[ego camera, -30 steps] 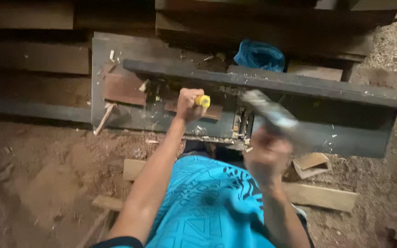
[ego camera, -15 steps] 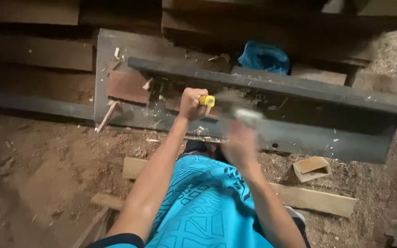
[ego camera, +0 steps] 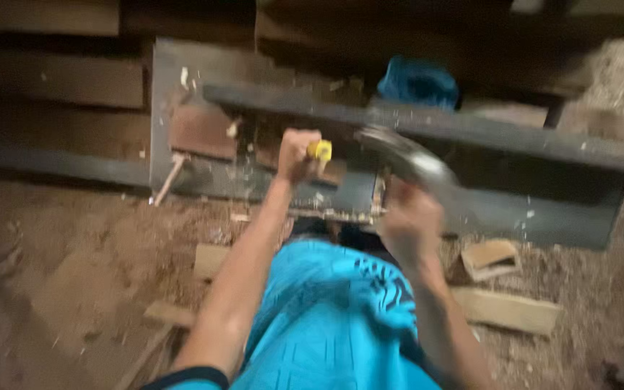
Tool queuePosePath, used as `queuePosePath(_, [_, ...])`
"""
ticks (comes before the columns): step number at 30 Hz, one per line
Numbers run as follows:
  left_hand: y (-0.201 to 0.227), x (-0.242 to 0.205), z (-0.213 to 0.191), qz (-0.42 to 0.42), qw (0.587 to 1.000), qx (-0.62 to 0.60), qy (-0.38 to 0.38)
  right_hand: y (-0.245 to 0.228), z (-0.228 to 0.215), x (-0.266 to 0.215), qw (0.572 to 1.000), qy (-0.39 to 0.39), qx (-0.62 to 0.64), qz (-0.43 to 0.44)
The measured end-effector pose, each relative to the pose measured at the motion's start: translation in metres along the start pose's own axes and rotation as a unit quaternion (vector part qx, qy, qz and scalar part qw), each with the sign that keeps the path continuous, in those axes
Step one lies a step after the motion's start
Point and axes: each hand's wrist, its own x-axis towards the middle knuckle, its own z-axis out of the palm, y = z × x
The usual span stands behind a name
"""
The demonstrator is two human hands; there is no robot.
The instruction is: The person uses a chisel and hammer to carve a small wooden block clamped on a metal workbench. They repeatedly strike the chisel to remove wood chips, adjusting the chisel position as they work.
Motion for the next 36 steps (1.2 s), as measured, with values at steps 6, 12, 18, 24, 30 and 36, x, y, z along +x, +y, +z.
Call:
queuePosePath(6, [0.005, 0.005, -0.008, 0.037, 0.999, -0.010, 0.033, -0.015, 0.015, 0.000, 0.995, 0.018, -0.056, -0.086])
queuePosePath(12, [0.003, 0.006, -0.014, 0.015, 1.000, 0.009, 0.025, -0.047, -0.045, -0.015, 0.910, 0.108, 0.398, -0.027])
queuePosePath(18, [0.006, -0.006, -0.010, 0.026, 0.999, 0.004, 0.021, -0.052, -0.056, -0.033, 0.929, 0.128, 0.337, -0.085])
queuePosePath(24, [0.000, -0.004, 0.000, 0.025, 0.999, 0.007, 0.024, -0.070, -0.052, -0.029, 0.927, 0.113, 0.351, -0.065])
queuePosePath(30, [-0.015, 0.000, -0.003, 0.037, 0.999, 0.027, 0.001, -0.036, -0.002, -0.005, 0.995, -0.014, 0.099, -0.004])
queuePosePath(36, [-0.015, -0.008, -0.014, 0.051, 0.998, 0.010, 0.017, -0.010, 0.027, -0.001, 0.910, 0.171, -0.244, -0.288])
